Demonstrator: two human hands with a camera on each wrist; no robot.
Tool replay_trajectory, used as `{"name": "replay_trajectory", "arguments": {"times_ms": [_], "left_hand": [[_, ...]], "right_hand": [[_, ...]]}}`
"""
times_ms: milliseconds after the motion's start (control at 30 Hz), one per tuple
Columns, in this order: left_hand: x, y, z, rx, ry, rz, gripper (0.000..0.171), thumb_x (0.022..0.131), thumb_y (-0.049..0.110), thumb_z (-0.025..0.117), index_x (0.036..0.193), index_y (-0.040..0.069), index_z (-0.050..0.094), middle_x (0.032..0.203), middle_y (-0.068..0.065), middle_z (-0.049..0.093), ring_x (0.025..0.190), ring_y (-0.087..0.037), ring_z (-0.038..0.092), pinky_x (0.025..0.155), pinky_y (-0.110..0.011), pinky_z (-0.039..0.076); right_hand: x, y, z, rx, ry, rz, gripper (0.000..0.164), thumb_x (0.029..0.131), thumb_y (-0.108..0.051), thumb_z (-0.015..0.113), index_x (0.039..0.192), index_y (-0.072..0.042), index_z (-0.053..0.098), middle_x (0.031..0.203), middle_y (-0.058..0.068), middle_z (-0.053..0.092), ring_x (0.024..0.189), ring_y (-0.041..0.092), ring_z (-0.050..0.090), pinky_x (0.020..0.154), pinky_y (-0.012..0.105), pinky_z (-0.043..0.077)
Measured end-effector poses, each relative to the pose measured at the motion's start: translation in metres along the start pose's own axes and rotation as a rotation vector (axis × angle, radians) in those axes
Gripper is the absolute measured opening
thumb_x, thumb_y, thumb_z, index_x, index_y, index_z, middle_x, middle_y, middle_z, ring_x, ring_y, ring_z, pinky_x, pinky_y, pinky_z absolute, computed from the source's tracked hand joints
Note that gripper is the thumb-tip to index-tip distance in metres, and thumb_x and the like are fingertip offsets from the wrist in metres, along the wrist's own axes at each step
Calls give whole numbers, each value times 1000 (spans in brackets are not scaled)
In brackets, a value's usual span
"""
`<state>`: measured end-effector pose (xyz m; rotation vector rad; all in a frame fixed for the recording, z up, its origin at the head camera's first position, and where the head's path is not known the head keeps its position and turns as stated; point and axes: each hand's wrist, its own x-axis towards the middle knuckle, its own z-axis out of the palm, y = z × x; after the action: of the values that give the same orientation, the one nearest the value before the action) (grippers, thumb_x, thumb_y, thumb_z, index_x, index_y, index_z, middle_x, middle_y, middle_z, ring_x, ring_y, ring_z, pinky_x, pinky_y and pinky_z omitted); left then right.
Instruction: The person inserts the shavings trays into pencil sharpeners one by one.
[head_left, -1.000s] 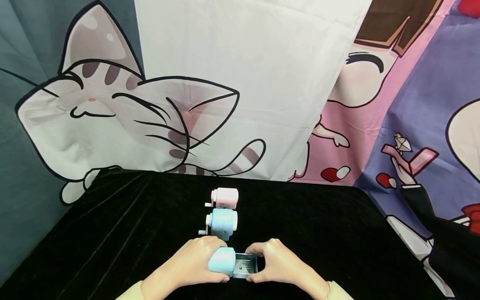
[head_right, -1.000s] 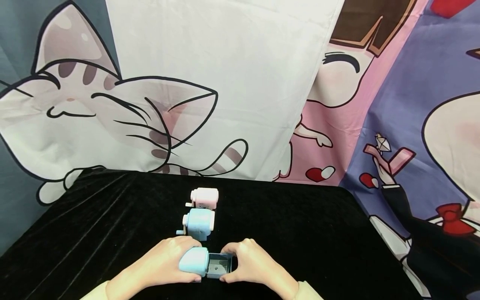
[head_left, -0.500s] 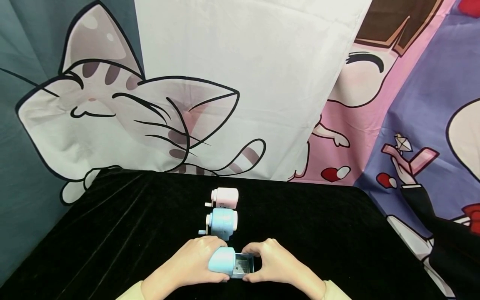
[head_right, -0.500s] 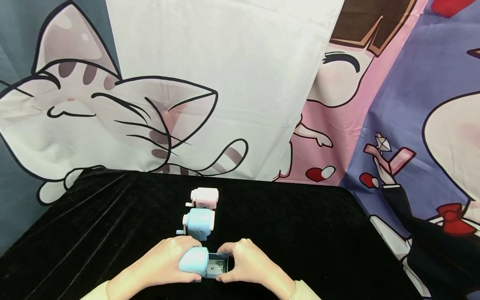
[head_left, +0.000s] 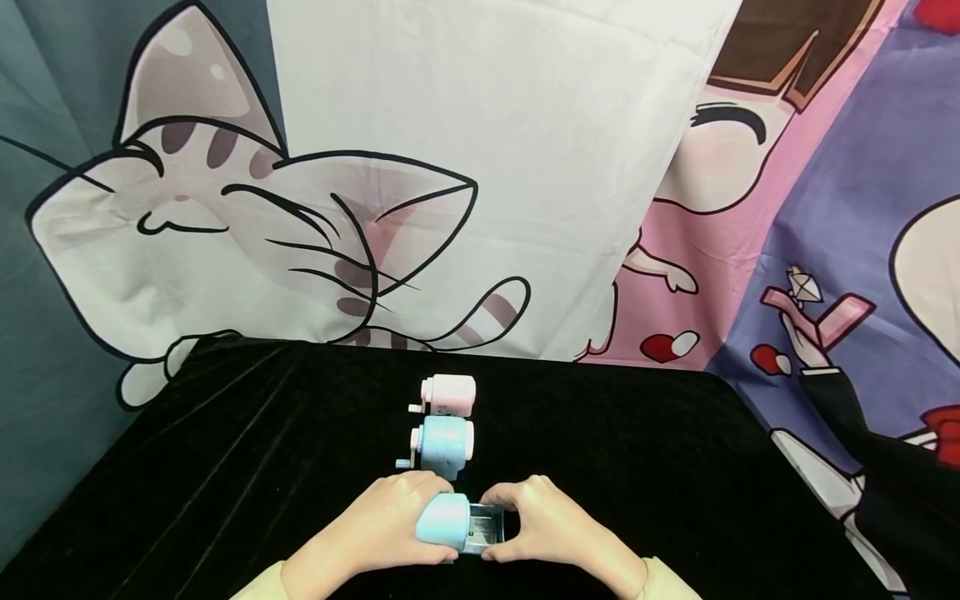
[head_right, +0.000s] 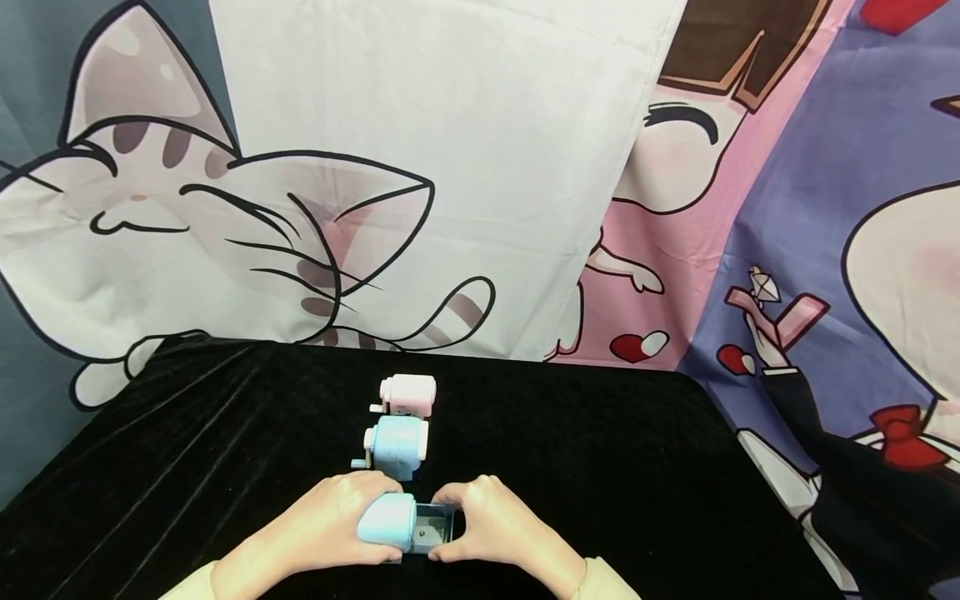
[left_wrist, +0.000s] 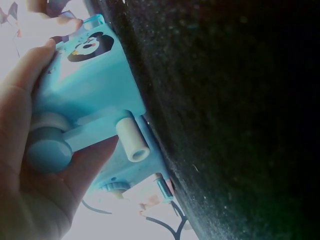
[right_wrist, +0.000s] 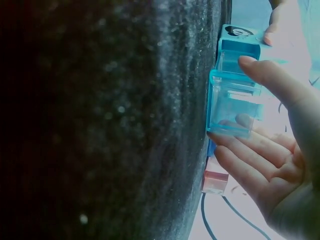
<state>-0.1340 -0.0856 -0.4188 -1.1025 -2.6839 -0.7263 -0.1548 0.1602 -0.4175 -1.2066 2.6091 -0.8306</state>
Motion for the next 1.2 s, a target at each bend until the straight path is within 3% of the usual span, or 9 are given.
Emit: {"name": "replay_trajectory", "arguments": {"times_ms": [367,767,1200], "left_hand": [[0,1,0,8,14,1,53,68,57,69,99,16,58,89,8,59,75,-3,50,66,-23,48],[0,0,1,-16,22,11,51,69,55,70,99,16,57,87,8,58,73,-2,50,64,-21,47],[-1,1,2,-12,47,37,50,70,55,70,98,16,57,87,9,58,72,-1,49,61,-20,45]], "right_hand": [[1,0,0,-9,-8,12,40,73,-44,72,102,-19,62,96,-11,65,83,-4,55,73,18,49],[2,-3,4,-15,7,-59,39,72,-42,74,100,-17,62,95,-9,66,86,-5,55,74,14,47],[6,-5,6,0,0,-73,40,73,-42,73,101,-17,62,96,-6,67,87,-3,56,74,14,47]]}}
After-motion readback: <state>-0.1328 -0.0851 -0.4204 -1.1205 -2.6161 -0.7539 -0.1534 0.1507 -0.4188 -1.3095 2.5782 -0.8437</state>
